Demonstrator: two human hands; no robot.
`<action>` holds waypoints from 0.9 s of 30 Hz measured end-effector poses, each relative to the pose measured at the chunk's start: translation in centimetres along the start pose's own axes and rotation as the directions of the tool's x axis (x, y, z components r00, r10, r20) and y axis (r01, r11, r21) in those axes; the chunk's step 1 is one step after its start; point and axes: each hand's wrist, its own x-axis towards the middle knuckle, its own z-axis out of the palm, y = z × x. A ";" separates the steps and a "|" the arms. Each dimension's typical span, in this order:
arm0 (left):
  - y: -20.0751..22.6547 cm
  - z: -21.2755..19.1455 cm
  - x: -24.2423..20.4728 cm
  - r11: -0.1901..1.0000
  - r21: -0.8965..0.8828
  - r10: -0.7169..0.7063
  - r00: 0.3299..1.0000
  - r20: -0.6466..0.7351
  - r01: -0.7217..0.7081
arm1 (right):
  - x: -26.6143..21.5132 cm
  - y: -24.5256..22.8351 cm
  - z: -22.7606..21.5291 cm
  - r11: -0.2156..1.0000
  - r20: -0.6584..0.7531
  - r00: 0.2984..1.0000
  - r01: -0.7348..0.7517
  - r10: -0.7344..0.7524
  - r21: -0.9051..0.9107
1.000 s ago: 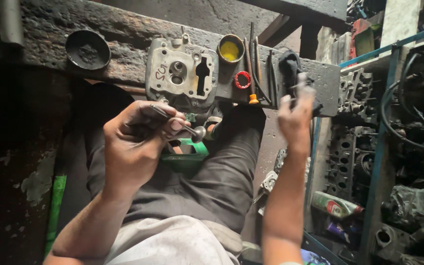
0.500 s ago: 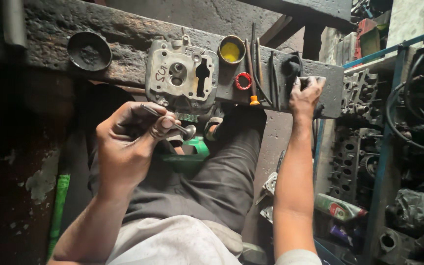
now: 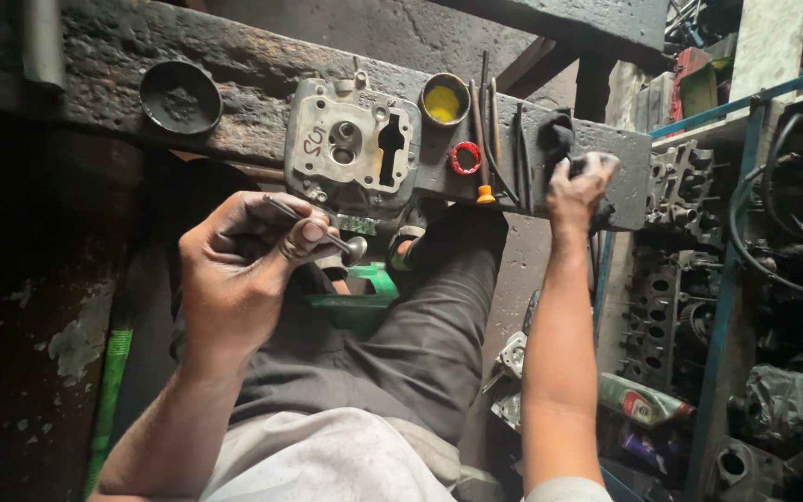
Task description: The person cleans a small metal component with a cloth, then uses a hammer to tap it into place on a larger engine block. They continue to clean the engine block and surrounding area with the cloth.
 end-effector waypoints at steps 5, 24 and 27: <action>-0.2 -0.3 0.0 0.997 -0.079 -0.023 1.000 0.003 0.023 | 0.0 0.5 -0.8 0.993 -0.038 0.994 -0.108 0.106 -0.041; -1.2 -0.3 0.3 0.960 0.027 0.280 0.960 -0.025 -0.279 | -7.7 -13.4 -4.8 0.959 -0.098 0.987 0.147 -0.127 0.242; -1.4 0.2 0.5 0.913 0.042 0.407 0.913 0.017 -0.407 | -13.8 -20.0 -7.1 0.803 0.221 0.922 0.138 -0.318 0.580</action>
